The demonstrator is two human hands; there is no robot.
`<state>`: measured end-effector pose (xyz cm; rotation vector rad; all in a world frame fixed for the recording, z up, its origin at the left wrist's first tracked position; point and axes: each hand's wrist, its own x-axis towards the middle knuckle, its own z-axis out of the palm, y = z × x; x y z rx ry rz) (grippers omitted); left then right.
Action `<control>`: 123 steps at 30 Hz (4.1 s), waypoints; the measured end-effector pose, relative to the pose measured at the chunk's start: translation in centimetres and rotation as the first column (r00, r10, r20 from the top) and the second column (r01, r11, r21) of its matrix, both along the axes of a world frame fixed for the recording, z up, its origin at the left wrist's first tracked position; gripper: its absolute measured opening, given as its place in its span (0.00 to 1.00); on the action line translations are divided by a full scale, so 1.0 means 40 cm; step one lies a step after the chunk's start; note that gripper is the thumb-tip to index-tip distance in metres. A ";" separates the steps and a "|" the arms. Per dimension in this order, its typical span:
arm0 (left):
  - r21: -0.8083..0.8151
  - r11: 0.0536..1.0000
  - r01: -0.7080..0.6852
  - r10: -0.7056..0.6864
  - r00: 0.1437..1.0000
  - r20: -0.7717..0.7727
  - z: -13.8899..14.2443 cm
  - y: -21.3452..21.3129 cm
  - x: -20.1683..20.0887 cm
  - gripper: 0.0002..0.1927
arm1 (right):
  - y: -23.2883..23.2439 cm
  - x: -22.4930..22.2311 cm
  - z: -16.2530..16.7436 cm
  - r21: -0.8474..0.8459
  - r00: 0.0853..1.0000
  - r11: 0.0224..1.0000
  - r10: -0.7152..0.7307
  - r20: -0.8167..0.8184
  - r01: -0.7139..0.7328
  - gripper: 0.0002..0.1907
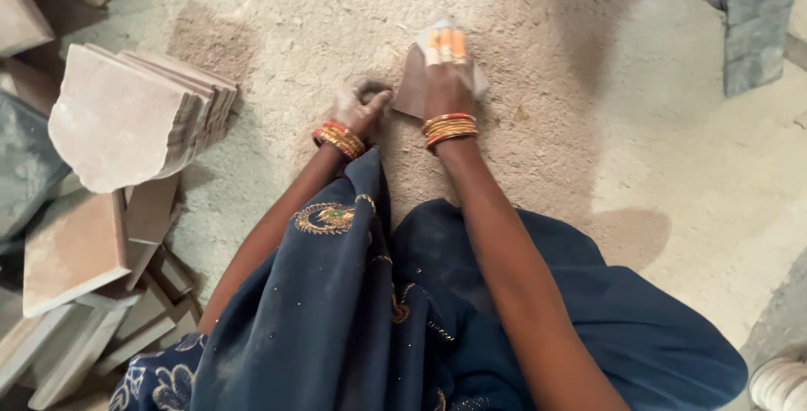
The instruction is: The person sits on the floor and smooths the edges of small stone pieces using a sanding block. They hold each stone with one hand and rub the sanding block along its edges, then place the finished pieces into a nearby basket.
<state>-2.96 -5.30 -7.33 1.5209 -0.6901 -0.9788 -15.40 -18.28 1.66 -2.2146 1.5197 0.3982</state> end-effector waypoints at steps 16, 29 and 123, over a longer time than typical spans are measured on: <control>-0.105 0.979 -0.175 0.121 0.911 -0.394 -0.025 -0.004 -0.004 0.07 | 0.042 -0.112 -0.081 -0.387 0.948 0.899 0.280 0.155 -0.202 0.07; 0.073 0.997 -0.020 0.029 0.992 -0.125 0.024 0.002 -0.015 0.06 | 0.237 -0.196 0.052 -0.540 0.884 0.798 0.427 0.191 -0.269 0.25; -0.047 0.990 -0.129 0.103 0.924 -0.369 0.007 -0.006 -0.019 0.08 | 0.021 -0.087 0.001 -0.236 0.991 0.964 0.131 0.019 -0.123 0.11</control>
